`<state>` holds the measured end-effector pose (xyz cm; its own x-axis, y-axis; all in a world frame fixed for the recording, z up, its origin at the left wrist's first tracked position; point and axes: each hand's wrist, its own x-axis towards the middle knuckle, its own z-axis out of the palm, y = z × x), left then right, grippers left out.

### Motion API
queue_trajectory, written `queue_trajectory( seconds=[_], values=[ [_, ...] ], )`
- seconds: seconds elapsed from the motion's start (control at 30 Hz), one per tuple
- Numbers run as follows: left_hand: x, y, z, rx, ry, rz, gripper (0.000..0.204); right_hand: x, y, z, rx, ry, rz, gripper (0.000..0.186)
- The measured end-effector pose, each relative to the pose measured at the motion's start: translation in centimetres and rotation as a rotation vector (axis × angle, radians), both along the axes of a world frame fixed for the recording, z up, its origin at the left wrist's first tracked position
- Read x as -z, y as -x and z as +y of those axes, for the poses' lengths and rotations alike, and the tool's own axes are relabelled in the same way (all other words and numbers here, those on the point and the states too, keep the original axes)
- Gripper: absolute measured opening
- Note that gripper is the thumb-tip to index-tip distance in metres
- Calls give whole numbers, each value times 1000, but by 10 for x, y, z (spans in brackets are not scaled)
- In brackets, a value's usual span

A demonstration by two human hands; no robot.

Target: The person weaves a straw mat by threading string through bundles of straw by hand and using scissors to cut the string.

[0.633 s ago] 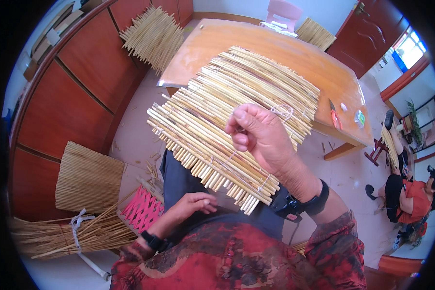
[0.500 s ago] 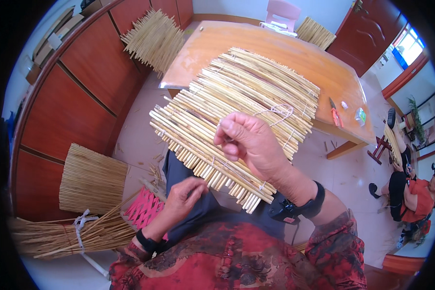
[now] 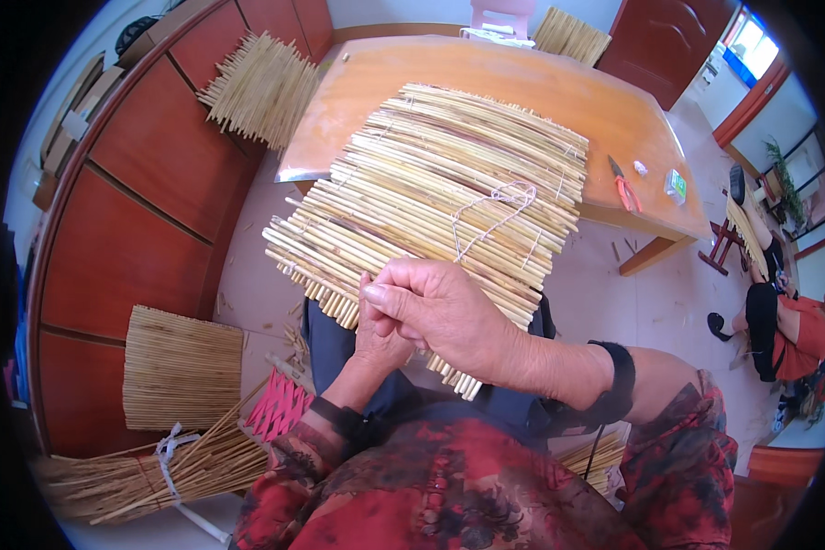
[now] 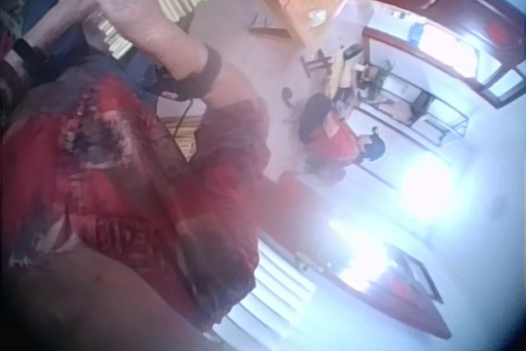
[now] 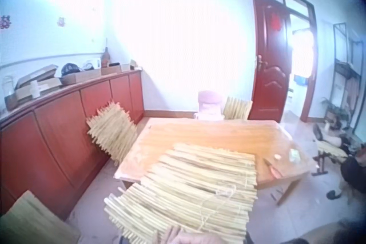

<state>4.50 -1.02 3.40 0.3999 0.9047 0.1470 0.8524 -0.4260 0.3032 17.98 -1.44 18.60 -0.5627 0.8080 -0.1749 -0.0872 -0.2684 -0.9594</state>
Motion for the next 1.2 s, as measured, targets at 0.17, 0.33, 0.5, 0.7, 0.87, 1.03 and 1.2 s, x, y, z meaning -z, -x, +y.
queue_trajectory(
  seconds=[0.17,0.33,0.5,0.7,0.87,1.03,1.2],
  values=[
    [-1,3,2,-19,-126,11,58,-10,-6,0,-17,-89,-40,21],
    [12,-2,1,-13,-144,-54,59,-2,-12,1,7,-106,-41,21],
    [9,3,-2,-13,-28,-14,58,8,-39,25,71,-280,-171,20],
    [6,7,-17,184,-142,-374,15,7,-125,60,238,-240,-353,22],
    [-18,11,-12,221,104,-533,7,4,-136,54,20,-200,-508,18],
    [-54,-1,-14,197,514,-743,11,0,-145,35,-28,-519,-716,15],
    [-73,-5,9,252,616,-948,12,-34,-183,0,91,-630,-889,13]
  ],
)
